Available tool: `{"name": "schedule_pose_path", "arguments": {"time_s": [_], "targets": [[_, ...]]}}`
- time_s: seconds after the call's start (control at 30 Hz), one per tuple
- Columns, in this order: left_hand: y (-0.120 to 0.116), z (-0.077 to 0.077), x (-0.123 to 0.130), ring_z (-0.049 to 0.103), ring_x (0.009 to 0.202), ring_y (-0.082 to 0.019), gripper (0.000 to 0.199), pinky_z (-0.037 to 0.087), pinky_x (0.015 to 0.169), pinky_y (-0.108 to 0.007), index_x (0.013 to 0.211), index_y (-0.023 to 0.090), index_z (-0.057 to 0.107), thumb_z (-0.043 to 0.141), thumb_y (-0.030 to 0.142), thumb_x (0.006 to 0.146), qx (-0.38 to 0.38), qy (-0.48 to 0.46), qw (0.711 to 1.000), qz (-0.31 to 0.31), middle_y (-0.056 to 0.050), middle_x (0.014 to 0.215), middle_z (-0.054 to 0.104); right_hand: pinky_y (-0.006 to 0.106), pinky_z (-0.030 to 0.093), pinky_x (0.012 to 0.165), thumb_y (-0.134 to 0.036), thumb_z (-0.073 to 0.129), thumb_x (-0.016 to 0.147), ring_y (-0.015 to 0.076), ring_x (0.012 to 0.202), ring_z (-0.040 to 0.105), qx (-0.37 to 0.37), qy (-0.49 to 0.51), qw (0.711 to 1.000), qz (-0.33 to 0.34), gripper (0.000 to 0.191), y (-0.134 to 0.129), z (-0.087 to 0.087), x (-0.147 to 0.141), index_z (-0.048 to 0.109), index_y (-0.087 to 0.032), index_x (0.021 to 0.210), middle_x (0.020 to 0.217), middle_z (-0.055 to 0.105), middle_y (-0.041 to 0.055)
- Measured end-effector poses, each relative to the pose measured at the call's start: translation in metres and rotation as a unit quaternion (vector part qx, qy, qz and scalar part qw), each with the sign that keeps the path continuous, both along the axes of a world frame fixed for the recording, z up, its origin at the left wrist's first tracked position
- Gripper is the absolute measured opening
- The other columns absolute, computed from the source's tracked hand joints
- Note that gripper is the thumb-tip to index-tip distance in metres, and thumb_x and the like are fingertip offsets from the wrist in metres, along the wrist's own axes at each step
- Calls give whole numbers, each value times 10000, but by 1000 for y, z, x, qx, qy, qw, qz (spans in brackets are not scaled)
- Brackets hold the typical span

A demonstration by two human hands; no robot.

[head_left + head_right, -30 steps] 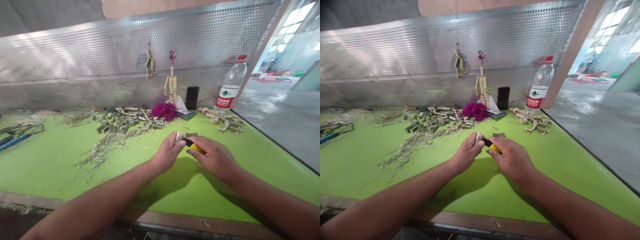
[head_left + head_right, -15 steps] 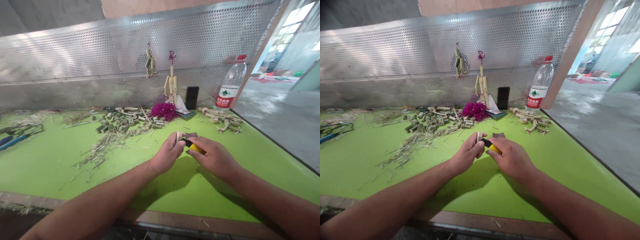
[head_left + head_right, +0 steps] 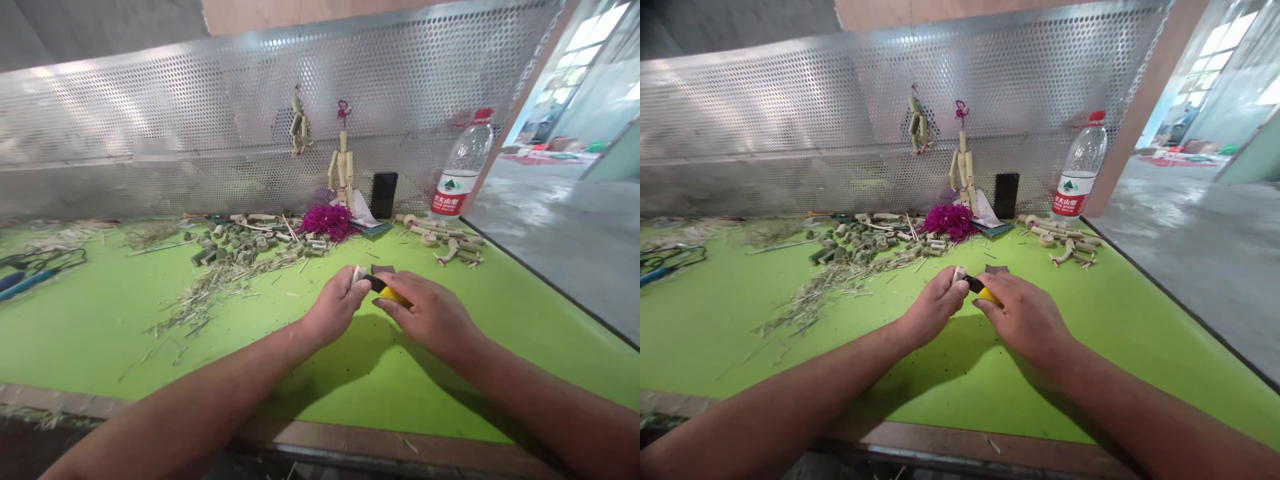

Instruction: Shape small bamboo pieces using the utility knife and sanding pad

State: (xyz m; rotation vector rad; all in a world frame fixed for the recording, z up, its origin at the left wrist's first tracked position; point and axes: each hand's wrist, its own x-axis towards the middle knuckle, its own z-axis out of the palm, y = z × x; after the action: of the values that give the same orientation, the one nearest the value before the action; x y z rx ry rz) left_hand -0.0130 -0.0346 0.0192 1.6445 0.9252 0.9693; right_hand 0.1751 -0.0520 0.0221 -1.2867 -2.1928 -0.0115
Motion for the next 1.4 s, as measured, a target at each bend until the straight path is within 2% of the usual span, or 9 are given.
{"name": "schedule_pose_path", "arguments": {"time_s": [0.1,0.27,0.4,0.53,0.7,0.97,1.23,1.4], "targets": [[1,0,0,315,605,-94,280,273,524,-223,814,184,422,468,424,950,5,23,999,33,36,699,383,376,530,794,-372,555,937,250,975,668,6,-3,1000,-6,382,0,-1,0,632,-216,1277,1134,711,102],[3,-5,0,292,598,-89,352,239,518,-223,768,187,395,509,482,924,9,-2,999,53,45,677,346,396,537,803,-375,556,936,256,982,670,-17,23,1000,-5,400,1,-1,0,623,-211,1295,1166,705,110],[2,-4,1,316,608,-92,230,296,563,-227,946,178,462,477,408,952,-1,-26,1000,11,47,697,385,379,550,781,-376,569,925,244,948,683,-33,40,998,28,386,4,-2,2,647,-223,1270,1124,721,102],[1,-2,0,329,581,-90,289,310,563,-232,1084,169,467,446,433,967,-13,-46,998,-33,55,677,402,376,547,794,-360,576,920,242,950,685,-46,51,997,47,386,6,-2,3,644,-220,1273,1130,721,102],[0,-2,-2,345,575,-95,360,296,537,-227,1214,178,434,441,444,971,-27,-61,996,-56,56,673,406,372,541,803,-360,576,920,244,967,680,-62,45,996,49,377,5,1,2,652,-201,1253,1134,718,104],[1,-3,0,328,593,-89,251,301,551,-229,968,182,446,453,433,965,-19,-29,999,-17,48,693,407,360,547,762,-346,578,916,235,912,682,-30,32,999,28,378,3,0,2,651,-220,1265,1098,724,96],[2,-2,0,313,617,-95,249,286,548,-232,907,189,420,455,430,960,-16,-8,1000,-4,44,715,383,368,541,762,-353,558,934,251,968,673,-10,-3,1000,-1,376,1,-1,0,639,-215,1274,1152,709,102],[1,-1,0,308,620,-99,249,285,540,-236,875,189,411,443,418,967,-6,6,1000,4,40,715,382,368,536,734,-356,551,940,247,926,669,-6,-18,1000,-9,386,0,0,0,630,-197,1283,1092,718,101]]}}
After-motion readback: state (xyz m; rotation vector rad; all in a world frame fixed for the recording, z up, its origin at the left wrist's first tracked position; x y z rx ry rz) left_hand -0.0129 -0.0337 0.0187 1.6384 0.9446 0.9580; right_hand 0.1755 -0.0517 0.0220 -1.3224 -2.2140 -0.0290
